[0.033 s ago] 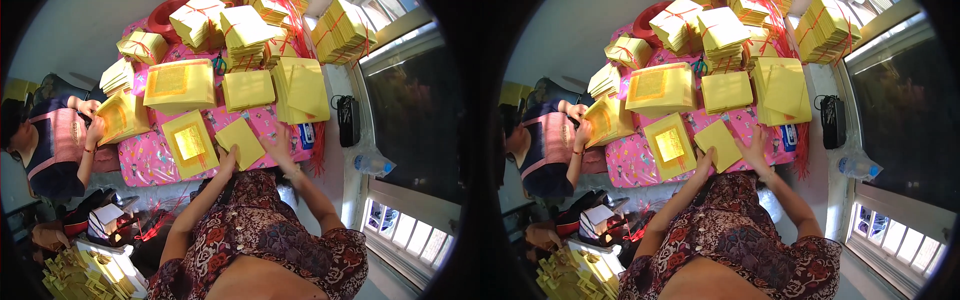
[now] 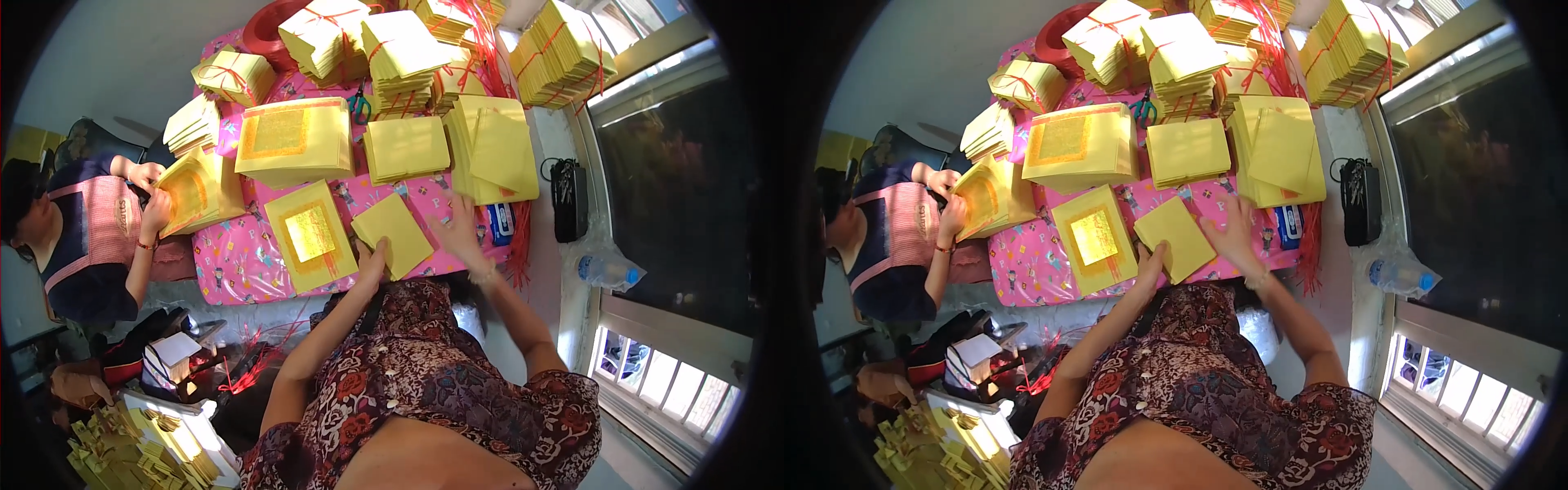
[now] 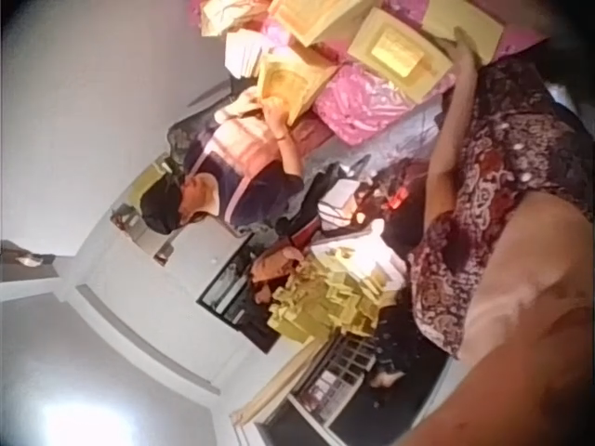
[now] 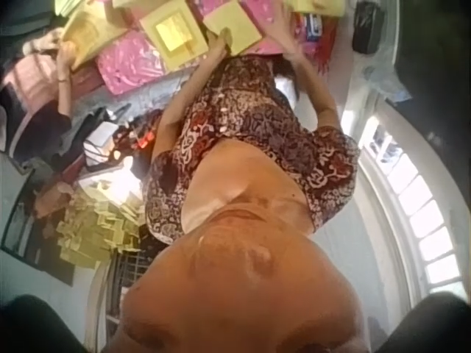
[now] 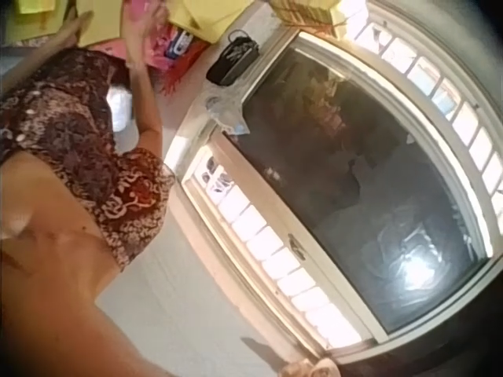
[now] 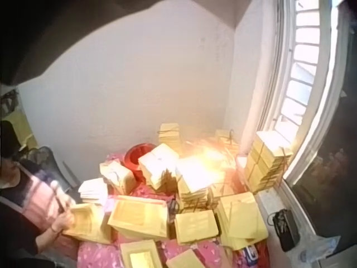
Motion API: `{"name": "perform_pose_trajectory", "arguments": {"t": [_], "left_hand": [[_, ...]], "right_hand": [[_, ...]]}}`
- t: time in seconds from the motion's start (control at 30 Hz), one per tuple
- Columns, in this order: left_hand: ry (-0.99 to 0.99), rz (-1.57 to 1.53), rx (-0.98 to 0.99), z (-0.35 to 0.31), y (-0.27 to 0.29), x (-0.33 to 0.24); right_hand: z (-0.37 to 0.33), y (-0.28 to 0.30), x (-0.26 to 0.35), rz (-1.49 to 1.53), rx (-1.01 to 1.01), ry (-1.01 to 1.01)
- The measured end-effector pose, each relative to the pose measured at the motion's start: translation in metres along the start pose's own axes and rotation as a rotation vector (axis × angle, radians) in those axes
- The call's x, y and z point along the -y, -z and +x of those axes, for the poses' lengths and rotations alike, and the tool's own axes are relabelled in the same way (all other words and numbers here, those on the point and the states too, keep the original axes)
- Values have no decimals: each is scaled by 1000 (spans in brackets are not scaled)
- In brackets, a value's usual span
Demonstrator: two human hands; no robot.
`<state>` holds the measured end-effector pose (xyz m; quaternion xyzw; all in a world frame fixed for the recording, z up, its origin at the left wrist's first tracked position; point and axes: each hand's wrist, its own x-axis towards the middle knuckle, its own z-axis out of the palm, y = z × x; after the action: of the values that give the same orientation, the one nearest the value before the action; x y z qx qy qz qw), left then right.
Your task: Organizing and stacking yellow joss paper bundles on a table.
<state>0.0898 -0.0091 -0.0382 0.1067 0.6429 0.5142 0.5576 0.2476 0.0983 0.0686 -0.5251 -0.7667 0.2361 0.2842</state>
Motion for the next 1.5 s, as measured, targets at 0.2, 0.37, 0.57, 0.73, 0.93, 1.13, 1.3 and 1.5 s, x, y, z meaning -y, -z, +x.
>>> {"name": "perform_pose_trajectory", "arguments": {"t": [0.2,0.37,0.57,0.73,0.93,1.13,1.3,1.5], "left_hand": [[-62,19,48,-14,-6,-8],[-493,653,-169,-42,-11,-19],[-851,578,82,-72,-27,-86],[-137,-368,247,-17,-72,-84],[264,-901,364,42,-88,-103],[335,-1038,297,27,-105,-111],[259,-1035,303,26,-107,-98],[262,-1075,289,23,-108,-94]], "right_hand": [[152,25,15,-259,310,324],[231,-4,13,-736,755,235],[269,-9,17,-503,1189,218],[274,-8,16,-421,1336,121],[262,1,19,-453,1230,230],[249,16,13,-414,1160,266],[246,19,14,-374,1158,310],[232,25,26,-426,1068,345]]}}
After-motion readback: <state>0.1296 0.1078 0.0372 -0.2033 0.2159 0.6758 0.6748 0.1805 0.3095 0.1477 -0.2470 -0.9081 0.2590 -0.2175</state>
